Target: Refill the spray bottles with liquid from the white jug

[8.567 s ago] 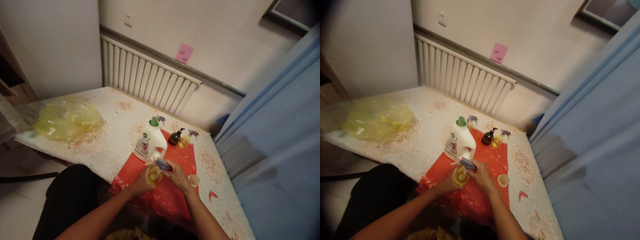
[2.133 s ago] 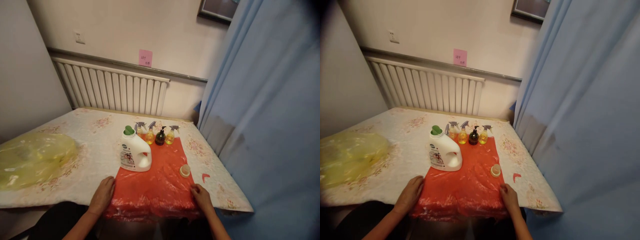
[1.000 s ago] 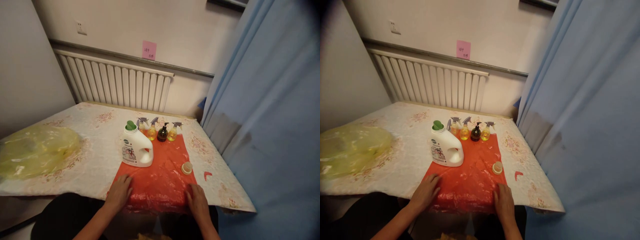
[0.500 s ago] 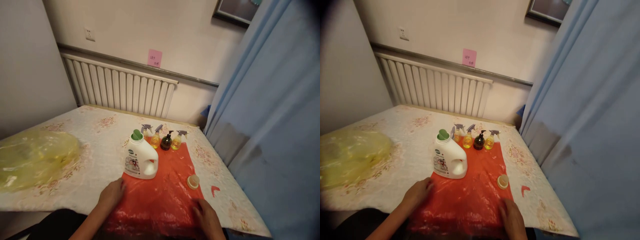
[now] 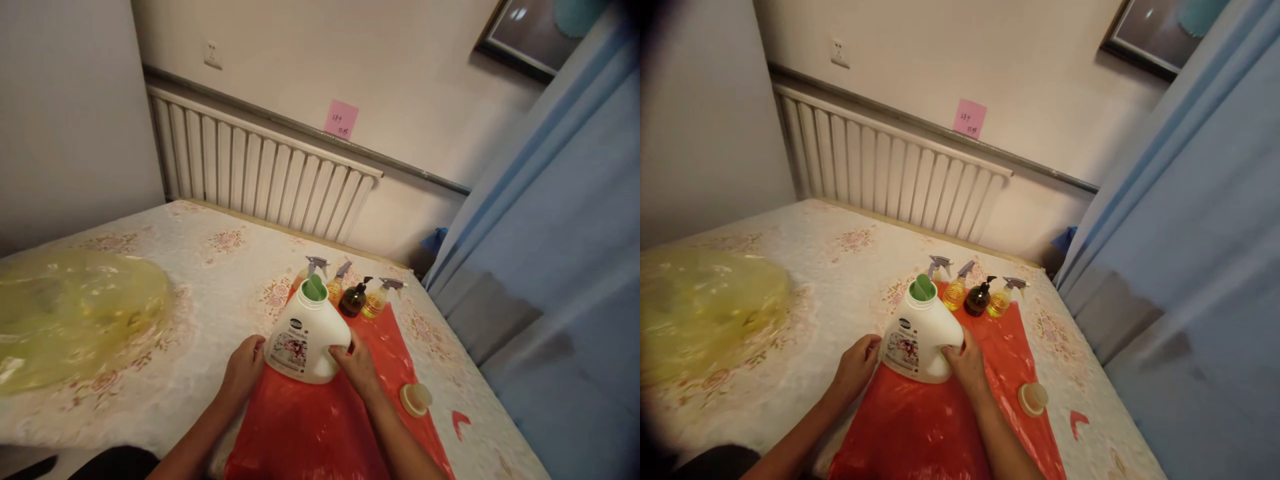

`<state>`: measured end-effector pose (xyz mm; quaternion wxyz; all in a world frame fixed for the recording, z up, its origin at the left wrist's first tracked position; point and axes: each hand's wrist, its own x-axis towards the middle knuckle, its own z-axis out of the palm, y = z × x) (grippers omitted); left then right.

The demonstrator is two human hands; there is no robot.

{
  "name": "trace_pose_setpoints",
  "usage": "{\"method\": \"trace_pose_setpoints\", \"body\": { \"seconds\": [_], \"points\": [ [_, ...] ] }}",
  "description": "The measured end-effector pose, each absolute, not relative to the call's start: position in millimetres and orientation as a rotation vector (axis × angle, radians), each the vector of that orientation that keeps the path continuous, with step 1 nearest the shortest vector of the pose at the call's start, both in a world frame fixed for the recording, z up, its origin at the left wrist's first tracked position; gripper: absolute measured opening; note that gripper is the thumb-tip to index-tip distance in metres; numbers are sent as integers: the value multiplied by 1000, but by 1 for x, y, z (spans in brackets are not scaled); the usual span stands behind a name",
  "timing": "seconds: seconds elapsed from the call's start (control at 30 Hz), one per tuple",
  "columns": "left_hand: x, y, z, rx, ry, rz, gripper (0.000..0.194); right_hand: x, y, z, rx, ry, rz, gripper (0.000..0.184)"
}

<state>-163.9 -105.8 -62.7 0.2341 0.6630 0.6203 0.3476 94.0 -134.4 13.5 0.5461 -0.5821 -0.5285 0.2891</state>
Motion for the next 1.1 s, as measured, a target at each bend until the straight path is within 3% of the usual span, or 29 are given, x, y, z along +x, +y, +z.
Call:
{"method": "trace_pose_setpoints", "body": {
  "seconds": [0.07, 0.2, 0.57, 1.1],
  "points": [
    [-169, -103, -65, 1805, 1675, 987, 24, 80, -124, 4, -1375, -1178, 697, 26],
    [-178, -95, -67, 1750, 1684, 1020, 25, 71, -118, -3, -1324, -1074, 723, 32],
    [-174, -96, -72, 1741, 1676, 1017, 23, 148, -140, 62, -1286, -863, 629, 36],
    [-171, -94, -73, 1754, 1655, 975, 23, 219, -159, 1, -1503, -727, 370, 35]
  ]
}}
